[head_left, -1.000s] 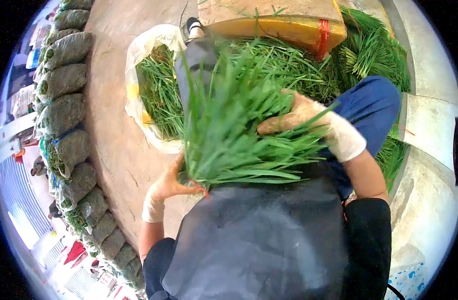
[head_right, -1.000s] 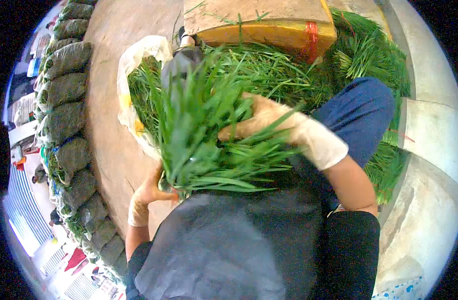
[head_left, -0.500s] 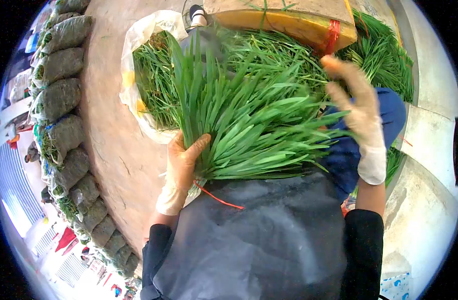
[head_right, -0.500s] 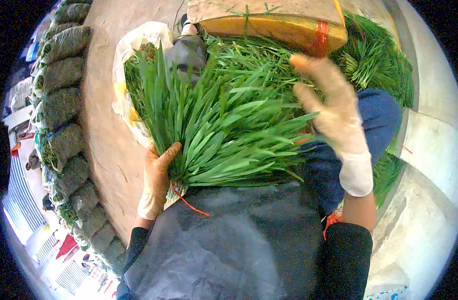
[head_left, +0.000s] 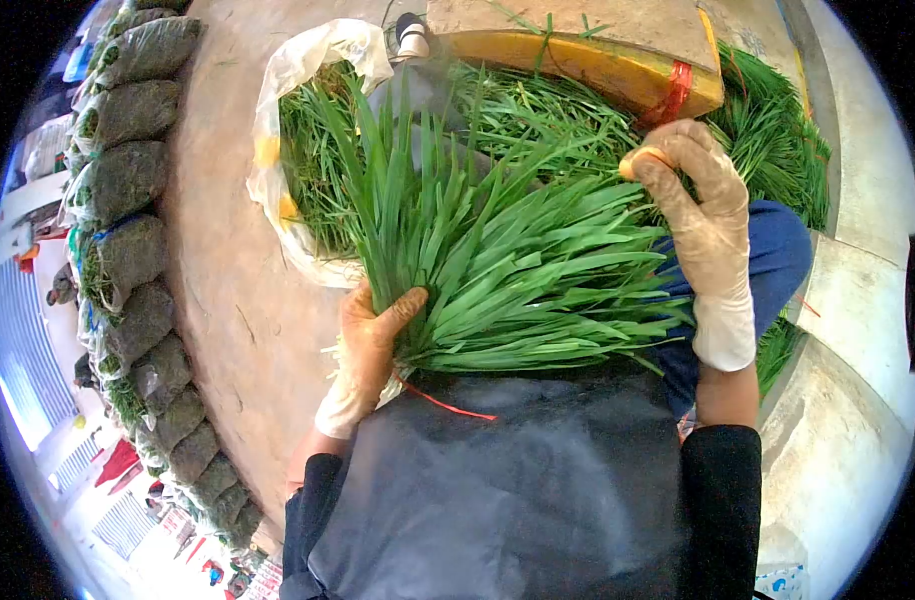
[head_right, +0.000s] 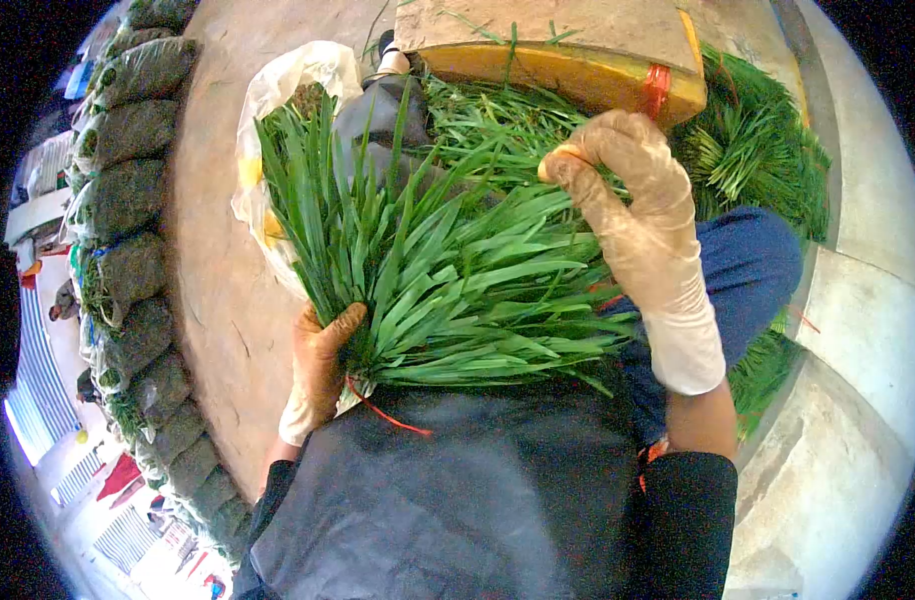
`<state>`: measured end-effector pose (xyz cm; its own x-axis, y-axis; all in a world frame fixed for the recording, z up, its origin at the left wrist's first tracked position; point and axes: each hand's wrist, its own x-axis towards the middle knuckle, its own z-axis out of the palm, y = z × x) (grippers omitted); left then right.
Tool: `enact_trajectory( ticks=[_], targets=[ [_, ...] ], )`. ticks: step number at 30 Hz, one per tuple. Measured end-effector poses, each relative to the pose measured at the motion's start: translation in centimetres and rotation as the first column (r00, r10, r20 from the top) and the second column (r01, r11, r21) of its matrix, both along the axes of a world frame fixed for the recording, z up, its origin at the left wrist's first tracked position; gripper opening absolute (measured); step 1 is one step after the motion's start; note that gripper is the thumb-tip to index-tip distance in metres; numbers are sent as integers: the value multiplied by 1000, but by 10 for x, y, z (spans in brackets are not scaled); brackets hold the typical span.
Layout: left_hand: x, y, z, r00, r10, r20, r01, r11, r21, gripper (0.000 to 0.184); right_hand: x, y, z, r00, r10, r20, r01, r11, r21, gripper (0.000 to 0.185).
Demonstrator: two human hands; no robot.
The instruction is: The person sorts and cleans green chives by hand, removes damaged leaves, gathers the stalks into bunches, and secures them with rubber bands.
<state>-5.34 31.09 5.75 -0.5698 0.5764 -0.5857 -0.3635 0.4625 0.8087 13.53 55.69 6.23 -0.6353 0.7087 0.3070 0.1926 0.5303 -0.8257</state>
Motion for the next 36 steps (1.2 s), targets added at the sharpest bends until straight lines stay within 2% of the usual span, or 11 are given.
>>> enact_trajectory(
  ticks=[1, 7, 10, 11, 13, 16, 21, 24, 28, 30, 36],
  targets=[
    [-1, -1, 0, 1000, -6, -2, 6, 1000, -1, 29, 0, 4, 1, 997, -41, 66, 24, 973, 231, 13],
    [1, -1, -2, 1000, -22, 11, 22, 1000, 19, 27, -49, -36, 24, 949, 186, 253, -288, 838, 463, 22],
    [1, -7, -5, 997, -69, -35, 70, 997, 38, 27, -70, -45, -10, 925, 362, 117, -380, 883, 275, 16],
    [-1, -6, -5, 1000, -29, -10, 30, 999, 22, 27, -71, -39, -11, 962, 261, -77, -254, 963, 87, 14],
    [-1, -6, -5, 999, 29, 20, -30, 1000, 6, 27, -52, -4, 14, 997, 62, -55, -67, 993, -95, 17],
    [-3, -2, -2, 997, 63, 49, -64, 998, 25, 26, -21, 14, 32, 1000, 13, 13, -16, 971, 238, 15],
    [-5, 4, -5, 1000, -28, -11, 28, 1000, 0, 25, -23, -34, 6, 868, 272, 416, -450, 785, 426, 27],
    [-8, 4, -6, 1000, -22, -2, 22, 1000, 21, 27, -20, -32, -13, 995, 100, -14, -99, 992, 84, 19],
    [-9, 5, -3, 1000, 8, 18, -9, 999, 35, 27, -3, 6, 9, 989, -147, -32, 148, 989, 21, 16],
    [-11, 7, -6, 1000, -4, -1, 4, 1000, 24, 28, -2, -13, 39, 990, -21, 137, -35, 920, 391, 17],
    [-10, 16, -10, 1000, -7, -1, 7, 999, 31, 29, 6, -51, 19, 819, 203, 537, -350, 918, 186, 24]
  ],
)
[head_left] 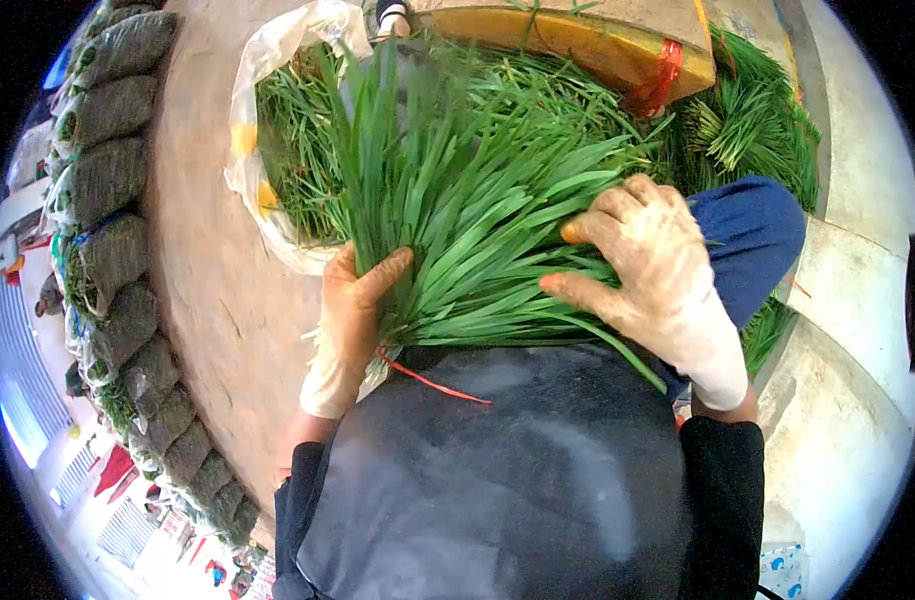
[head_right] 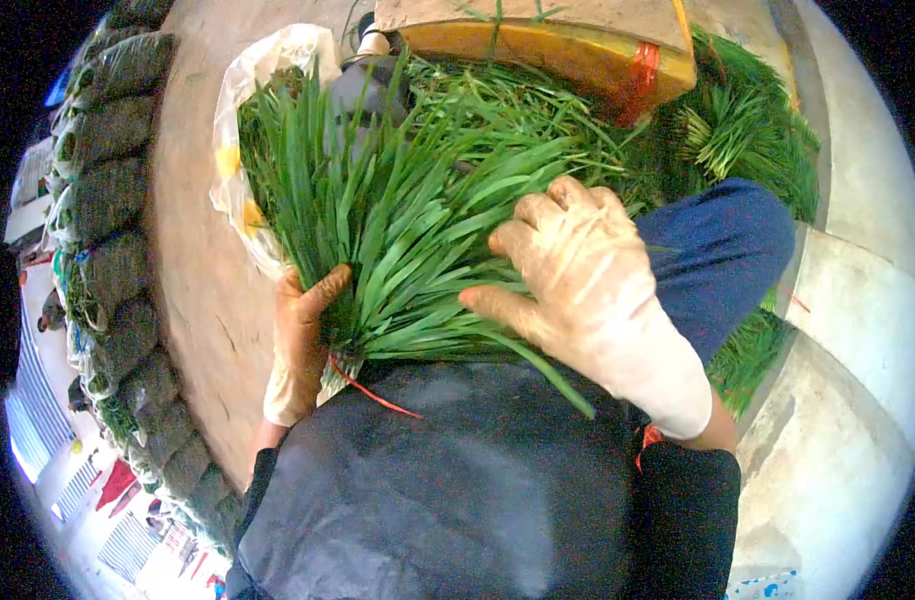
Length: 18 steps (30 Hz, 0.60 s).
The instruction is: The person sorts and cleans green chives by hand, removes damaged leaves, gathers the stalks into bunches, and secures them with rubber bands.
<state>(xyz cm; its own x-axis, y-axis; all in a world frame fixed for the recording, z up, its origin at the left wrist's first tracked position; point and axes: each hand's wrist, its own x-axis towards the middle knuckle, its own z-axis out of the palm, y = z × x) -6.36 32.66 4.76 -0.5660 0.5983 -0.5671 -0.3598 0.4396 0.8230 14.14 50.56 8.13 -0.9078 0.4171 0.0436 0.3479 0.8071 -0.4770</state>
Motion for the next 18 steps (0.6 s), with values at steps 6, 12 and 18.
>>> enact_trajectory(
  ticks=[6, 12, 18],
  targets=[
    [-3, 4, 1, 1000, -11, 14, 12, 999, -45, 30, -5, 15, -14, 853, -349, -389, 270, 931, -245, 10],
    [-3, 14, 0, 999, -43, 9, 44, 997, -68, 30, -29, -29, -7, 981, 89, -173, -97, 994, -42, 12],
    [-3, 14, 0, 999, 9, 39, -7, 999, -45, 30, -24, -43, -40, 996, -32, -79, 19, 987, -160, 19]
  ],
)
